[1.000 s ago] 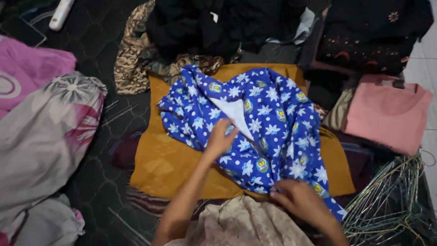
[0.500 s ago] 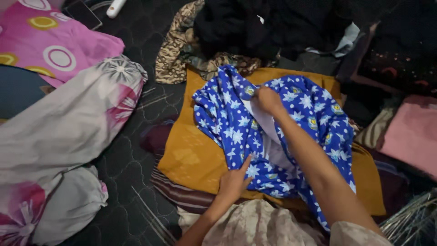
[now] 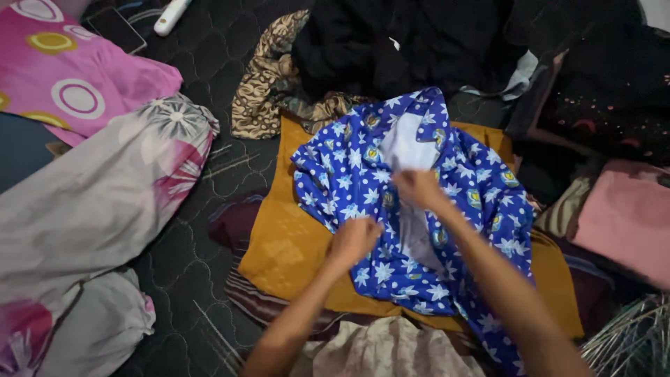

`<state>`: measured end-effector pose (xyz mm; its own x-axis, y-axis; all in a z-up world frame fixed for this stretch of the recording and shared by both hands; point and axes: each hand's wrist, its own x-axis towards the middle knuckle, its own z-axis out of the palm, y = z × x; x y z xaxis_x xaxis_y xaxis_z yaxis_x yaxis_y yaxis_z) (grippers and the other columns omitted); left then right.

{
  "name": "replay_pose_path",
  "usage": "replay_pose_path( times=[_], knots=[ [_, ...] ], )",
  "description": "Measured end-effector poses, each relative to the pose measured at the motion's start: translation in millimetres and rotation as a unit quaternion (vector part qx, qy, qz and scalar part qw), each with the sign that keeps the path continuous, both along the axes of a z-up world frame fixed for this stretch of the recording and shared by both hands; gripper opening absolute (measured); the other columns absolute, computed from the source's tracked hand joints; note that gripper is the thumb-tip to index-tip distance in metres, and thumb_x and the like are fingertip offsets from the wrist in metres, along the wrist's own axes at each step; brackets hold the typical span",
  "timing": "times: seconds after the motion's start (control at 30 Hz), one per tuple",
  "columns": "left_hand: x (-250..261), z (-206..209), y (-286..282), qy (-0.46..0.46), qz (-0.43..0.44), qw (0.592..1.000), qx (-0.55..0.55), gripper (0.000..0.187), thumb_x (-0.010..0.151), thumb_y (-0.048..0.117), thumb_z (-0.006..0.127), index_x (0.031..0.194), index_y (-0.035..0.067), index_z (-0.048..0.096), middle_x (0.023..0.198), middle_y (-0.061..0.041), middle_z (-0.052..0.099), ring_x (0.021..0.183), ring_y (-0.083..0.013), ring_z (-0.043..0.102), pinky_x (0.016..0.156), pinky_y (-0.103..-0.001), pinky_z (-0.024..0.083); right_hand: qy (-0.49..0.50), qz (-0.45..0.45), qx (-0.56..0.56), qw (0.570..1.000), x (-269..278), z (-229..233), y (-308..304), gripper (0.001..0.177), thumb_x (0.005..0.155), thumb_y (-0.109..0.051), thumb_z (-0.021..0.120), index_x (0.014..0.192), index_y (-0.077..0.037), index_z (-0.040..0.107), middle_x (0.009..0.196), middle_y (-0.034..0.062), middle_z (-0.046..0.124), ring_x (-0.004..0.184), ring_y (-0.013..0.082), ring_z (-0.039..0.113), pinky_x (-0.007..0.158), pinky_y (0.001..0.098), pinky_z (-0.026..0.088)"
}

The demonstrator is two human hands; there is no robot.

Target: The person folds several garments on a bed, including a patterned black top, a pink top, and a blue floral shirt. Each item is smoothed, folded into a compact rectangle, and placed aside.

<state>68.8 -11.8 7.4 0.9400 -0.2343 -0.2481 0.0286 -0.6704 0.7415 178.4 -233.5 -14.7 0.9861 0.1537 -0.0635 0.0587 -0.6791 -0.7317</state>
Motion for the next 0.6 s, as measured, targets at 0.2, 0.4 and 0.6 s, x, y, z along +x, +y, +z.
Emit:
replay_pose_path(
  times=[0.2, 0.4, 0.6],
  knots=[
    [78.1, -33.4, -3.3, -0.252, 0.093, 0.958, 0.101, 0.043, 0.085, 0.024, 0.069, 0.118, -0.004, 0.063, 0.103, -0.028, 0.065, 0.082, -0.0496, 0.069, 0.065, -0.057, 0.056, 0.112, -0.079, -0.159, 0.978, -87.6, 17.9, 34.2, 0.037, 0.086, -0.044, 0.075, 0.089, -0.008, 0.072, 0.084, 0.0147, 0.074, 0.080, 0.0348, 0.071, 0.073, 0.0472, 0.055],
    [54.8, -32.6, 21.9, -0.108, 0.095, 0.972, 0.184, 0.015, 0.088, 0.018, 0.065, 0.093, 0.004, 0.070, 0.094, -0.024, 0.072, 0.088, -0.0452, 0.071, 0.075, -0.056, 0.056, -0.138, -0.068, -0.055, 0.987, -152.3, 67.6, 25.2, 0.017, 0.088, -0.015, 0.074, 0.084, -0.003, 0.063, 0.088, 0.0145, 0.066, 0.078, 0.0371, 0.066, 0.069, 0.0448, 0.051],
    [49.5, 24.6, -11.2, -0.190, 0.131, 0.973, -0.029, 0.022, 0.092, 0.024, 0.067, 0.100, 0.003, 0.065, 0.089, -0.021, 0.071, 0.085, -0.0425, 0.069, 0.073, -0.052, 0.053, -0.060, 0.156, 0.051, 0.985, -198.9, 80.8, 55.6, 0.013, 0.087, -0.011, 0.071, 0.087, -0.002, 0.061, 0.084, 0.0160, 0.063, 0.079, 0.0369, 0.065, 0.070, 0.0439, 0.052]
  ],
)
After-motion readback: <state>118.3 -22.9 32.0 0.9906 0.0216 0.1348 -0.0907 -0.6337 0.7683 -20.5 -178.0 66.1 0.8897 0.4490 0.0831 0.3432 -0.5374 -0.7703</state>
